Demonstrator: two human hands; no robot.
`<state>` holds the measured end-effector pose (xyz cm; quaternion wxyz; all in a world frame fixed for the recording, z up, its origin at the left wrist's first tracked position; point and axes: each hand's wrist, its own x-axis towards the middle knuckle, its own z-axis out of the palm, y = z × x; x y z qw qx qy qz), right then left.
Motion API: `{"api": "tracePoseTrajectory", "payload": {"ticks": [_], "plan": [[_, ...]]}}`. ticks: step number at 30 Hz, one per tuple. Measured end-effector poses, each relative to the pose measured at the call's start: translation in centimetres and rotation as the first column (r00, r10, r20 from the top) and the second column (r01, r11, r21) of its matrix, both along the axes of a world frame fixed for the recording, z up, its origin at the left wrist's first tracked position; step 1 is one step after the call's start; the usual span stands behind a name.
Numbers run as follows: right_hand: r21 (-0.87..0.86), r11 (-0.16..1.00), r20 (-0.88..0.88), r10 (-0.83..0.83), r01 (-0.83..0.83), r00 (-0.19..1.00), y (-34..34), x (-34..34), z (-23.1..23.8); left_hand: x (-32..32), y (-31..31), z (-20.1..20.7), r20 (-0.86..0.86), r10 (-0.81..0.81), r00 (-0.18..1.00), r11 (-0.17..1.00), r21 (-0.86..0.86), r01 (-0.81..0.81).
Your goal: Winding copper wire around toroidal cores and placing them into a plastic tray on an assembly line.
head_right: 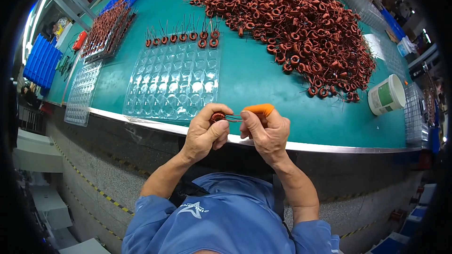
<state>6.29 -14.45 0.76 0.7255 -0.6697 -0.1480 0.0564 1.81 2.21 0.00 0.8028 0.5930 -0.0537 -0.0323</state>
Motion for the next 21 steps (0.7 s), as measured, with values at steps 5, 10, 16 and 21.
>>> {"api": "tracePoseTrajectory", "payload": {"ticks": [5, 10, 16, 21], "plan": [[0.098, 0.995, -0.064, 0.032, -0.026, 0.997, 0.3, 0.5, -0.6, -0.1, -0.3, 0.2, -0.027, 0.009, 1.000, 0.977, -0.212, -0.015], [0.075, 0.978, -0.014, -0.195, 0.195, 0.981, -0.4, 0.7, -1.0, 0.2, 0.4, 0.4, 0.042, 0.044, 0.998, 0.990, -0.138, -0.038], [0.062, 0.992, -0.286, 0.126, -0.113, 0.950, 0.1, -0.1, 0.5, 0.7, 0.0, 0.4, 0.270, 0.092, 0.958, 0.881, 0.427, -0.205], [0.169, 0.975, -0.425, 0.205, -0.145, 0.882, -0.2, 0.6, 1.3, 1.3, 1.5, 1.8, 0.278, -0.180, 0.944, 0.808, 0.588, -0.019]]}}
